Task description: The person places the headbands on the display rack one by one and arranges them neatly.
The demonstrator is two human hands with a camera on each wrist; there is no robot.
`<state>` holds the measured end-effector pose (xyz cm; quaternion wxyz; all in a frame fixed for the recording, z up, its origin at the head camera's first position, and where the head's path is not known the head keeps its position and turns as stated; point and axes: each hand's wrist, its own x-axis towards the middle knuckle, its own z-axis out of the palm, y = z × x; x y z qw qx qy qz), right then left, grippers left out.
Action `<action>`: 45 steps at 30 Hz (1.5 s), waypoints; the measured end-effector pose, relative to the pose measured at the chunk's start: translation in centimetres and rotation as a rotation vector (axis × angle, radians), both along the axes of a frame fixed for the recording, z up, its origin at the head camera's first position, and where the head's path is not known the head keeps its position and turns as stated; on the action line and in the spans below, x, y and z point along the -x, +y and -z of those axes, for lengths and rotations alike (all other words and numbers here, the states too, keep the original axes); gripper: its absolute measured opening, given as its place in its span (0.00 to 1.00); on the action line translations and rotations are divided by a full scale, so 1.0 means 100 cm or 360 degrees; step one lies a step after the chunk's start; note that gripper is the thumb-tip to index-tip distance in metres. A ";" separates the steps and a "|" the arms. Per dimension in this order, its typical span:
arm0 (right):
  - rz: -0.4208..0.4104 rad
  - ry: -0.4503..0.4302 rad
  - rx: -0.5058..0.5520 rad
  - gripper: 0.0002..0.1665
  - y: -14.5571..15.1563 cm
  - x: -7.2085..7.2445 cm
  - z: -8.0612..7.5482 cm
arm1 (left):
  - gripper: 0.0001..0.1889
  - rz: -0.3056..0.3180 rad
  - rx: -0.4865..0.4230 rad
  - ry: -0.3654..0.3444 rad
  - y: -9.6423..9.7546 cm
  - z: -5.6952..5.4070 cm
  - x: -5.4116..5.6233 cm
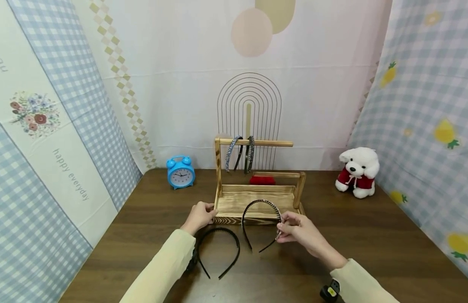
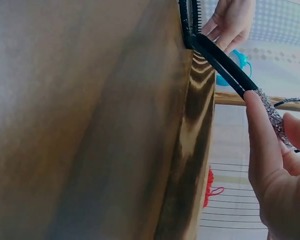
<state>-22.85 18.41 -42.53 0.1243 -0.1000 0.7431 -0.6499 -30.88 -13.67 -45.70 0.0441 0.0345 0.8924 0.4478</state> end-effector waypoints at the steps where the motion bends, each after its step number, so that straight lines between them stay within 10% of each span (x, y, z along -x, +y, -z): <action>1: 0.0031 0.0010 -0.0005 0.13 0.000 0.000 -0.001 | 0.20 -0.0001 -0.0005 -0.0002 0.000 0.000 0.000; 11: 0.0304 0.0112 -0.0004 0.10 -0.006 0.007 -0.020 | 0.20 0.0001 0.0011 0.0004 0.000 -0.002 0.001; 36: 0.0531 0.0574 -0.0487 0.06 -0.030 0.041 -0.035 | 0.19 -0.0006 0.0030 -0.0009 -0.001 -0.001 -0.002; 45: 0.0552 0.0590 -0.0414 0.06 -0.037 0.046 -0.038 | 0.19 -0.0006 0.0045 -0.0002 0.000 0.000 -0.002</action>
